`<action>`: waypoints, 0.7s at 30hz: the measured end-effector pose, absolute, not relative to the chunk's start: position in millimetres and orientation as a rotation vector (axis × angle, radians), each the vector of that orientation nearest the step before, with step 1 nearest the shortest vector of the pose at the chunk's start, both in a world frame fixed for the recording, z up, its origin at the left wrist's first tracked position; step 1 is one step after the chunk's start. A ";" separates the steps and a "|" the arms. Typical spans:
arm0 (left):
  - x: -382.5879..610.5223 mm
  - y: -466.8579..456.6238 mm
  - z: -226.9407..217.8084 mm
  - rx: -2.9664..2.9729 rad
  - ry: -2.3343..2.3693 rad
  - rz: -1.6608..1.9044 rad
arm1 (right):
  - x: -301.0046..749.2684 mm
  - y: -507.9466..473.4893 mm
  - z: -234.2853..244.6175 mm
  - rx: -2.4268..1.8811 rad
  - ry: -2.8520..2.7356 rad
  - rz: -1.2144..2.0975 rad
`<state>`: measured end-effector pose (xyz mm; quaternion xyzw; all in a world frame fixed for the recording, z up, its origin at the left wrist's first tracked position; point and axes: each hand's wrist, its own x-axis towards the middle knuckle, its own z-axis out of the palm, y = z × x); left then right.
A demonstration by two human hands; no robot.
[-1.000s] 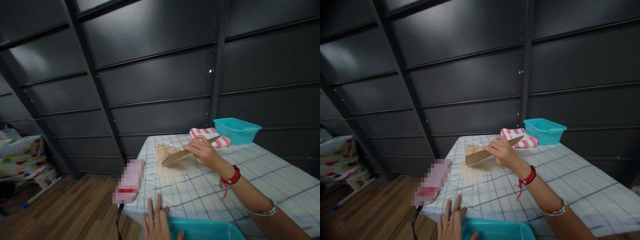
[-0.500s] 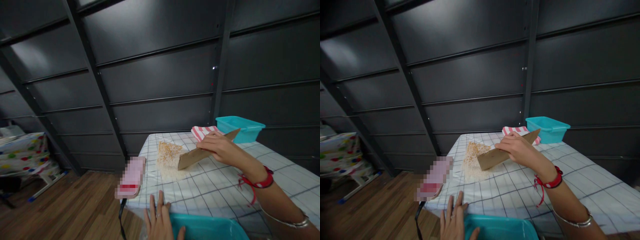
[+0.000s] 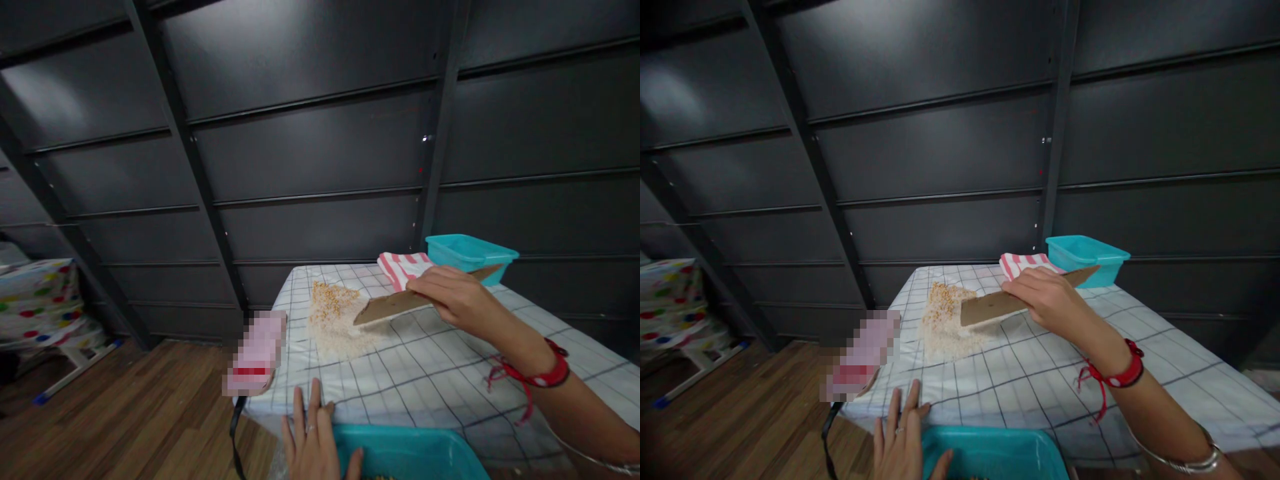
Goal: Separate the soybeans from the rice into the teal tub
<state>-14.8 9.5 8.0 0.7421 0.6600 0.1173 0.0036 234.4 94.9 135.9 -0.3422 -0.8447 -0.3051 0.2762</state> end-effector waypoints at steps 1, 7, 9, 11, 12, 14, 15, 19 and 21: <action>-14.7 9.3 7.7 2.334 2.076 0.371 | 233.6 95.2 132.7 -0.919 -2.278 -0.823; -14.2 10.5 4.7 2.328 2.067 0.393 | 234.5 115.1 118.3 -0.955 -2.266 -0.851; -14.3 11.2 3.8 2.326 2.050 0.399 | 237.4 119.9 118.2 -0.972 -2.249 -0.852; -14.3 11.5 3.3 2.330 2.029 0.400 | 239.2 123.2 117.5 -0.985 -2.237 -0.850; -14.3 11.6 3.2 2.332 2.019 0.398 | 239.5 124.6 116.6 -0.987 -2.239 -0.846; -14.0 11.8 3.4 2.334 2.015 0.387 | 239.9 126.8 114.8 -0.980 -2.256 -0.833; -13.8 11.8 3.7 2.335 2.021 0.377 | 240.5 127.2 114.6 -0.975 -2.266 -0.827; -13.1 11.6 5.7 2.346 2.049 0.350 | 246.8 120.4 122.6 -0.983 -2.252 -0.823; -12.9 10.9 7.4 2.347 2.059 0.339 | 248.8 113.3 128.6 -0.990 -2.234 -0.826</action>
